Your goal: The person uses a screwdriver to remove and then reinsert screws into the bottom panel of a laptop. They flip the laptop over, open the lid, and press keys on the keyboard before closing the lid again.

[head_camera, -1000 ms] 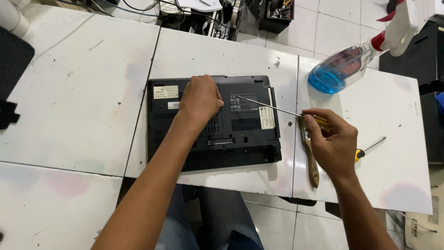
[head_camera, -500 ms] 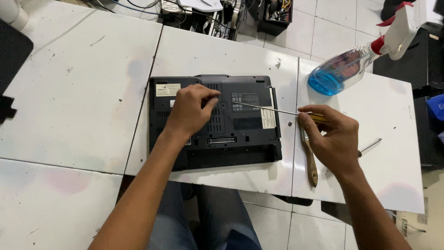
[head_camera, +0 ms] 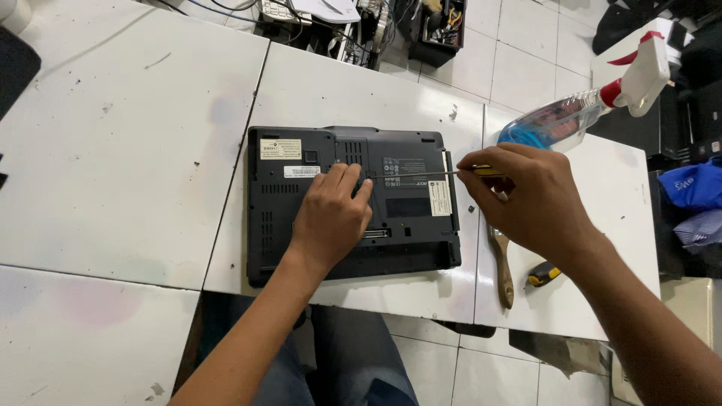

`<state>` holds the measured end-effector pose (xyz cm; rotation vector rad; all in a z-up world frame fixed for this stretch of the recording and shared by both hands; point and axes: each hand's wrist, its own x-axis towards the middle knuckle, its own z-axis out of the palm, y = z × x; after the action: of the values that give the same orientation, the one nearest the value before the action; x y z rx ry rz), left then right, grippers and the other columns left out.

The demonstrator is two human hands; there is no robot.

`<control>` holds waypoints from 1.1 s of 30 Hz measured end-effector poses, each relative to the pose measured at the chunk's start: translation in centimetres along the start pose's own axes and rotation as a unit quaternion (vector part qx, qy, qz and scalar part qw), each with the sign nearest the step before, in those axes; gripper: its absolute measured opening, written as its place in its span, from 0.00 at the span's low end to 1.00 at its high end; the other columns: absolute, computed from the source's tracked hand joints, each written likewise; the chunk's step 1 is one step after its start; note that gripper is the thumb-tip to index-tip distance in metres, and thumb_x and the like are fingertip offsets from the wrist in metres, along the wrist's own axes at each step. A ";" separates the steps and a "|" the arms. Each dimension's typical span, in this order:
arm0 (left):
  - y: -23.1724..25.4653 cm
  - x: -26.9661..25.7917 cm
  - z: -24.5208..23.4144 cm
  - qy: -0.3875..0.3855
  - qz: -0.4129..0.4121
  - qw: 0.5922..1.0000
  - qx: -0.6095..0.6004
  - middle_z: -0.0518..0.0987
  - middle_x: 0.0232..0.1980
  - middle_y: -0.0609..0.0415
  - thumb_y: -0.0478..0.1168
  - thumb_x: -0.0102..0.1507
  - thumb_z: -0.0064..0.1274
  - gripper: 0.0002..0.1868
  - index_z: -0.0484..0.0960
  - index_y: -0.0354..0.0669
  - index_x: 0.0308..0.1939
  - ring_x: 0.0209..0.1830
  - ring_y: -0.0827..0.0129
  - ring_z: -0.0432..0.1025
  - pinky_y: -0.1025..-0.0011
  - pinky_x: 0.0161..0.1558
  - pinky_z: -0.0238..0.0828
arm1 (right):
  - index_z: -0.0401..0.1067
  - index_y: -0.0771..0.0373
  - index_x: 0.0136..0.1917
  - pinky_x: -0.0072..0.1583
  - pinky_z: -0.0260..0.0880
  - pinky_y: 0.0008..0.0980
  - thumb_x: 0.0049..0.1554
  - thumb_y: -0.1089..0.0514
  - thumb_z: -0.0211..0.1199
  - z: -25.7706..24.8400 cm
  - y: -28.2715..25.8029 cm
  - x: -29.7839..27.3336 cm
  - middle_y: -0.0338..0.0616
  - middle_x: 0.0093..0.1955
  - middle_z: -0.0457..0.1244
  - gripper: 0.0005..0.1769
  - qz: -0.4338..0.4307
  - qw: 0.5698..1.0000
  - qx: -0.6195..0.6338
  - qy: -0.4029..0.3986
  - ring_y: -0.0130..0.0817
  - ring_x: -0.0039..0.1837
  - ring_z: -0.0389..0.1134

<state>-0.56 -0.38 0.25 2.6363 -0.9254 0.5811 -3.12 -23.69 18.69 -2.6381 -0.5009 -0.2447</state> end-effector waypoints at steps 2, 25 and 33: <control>0.4 -0.4 0.5 -0.005 -0.011 1.000 0.005 0.83 0.57 0.39 0.39 0.66 0.55 0.15 0.91 0.46 0.54 0.61 0.51 0.75 0.60 0.51 0.73 | 0.83 0.71 0.52 0.35 0.73 0.42 0.59 0.72 0.70 -0.6 -0.3 0.9 0.63 0.38 0.71 0.08 -0.006 1.000 -0.010 -0.019 0.52 0.36 0.73; -2.5 10.1 -4.8 0.025 -0.020 0.894 -0.446 0.90 0.37 0.52 0.34 0.70 0.56 0.08 0.90 0.38 0.39 0.32 0.68 0.84 0.69 0.32 0.78 | 0.74 0.54 0.62 0.48 0.71 0.42 0.73 0.54 0.52 -3.7 -6.2 11.9 0.44 0.35 0.74 0.11 0.037 0.927 -0.193 -0.319 0.38 0.41 0.76; -1.7 9.7 -3.8 0.088 0.019 0.960 -0.265 0.79 0.22 0.55 0.40 0.71 0.62 0.08 0.86 0.44 0.37 0.17 0.64 0.71 0.63 0.29 0.68 | 0.68 0.62 0.56 0.47 0.62 0.49 0.74 0.50 0.55 -2.4 -5.1 10.5 0.47 0.40 0.65 0.13 -0.065 0.944 -0.201 -0.252 0.45 0.43 0.64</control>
<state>6.46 -2.75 7.82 2.0600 -0.9249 0.4842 4.35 -17.26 25.46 -3.0728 -0.8696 0.3426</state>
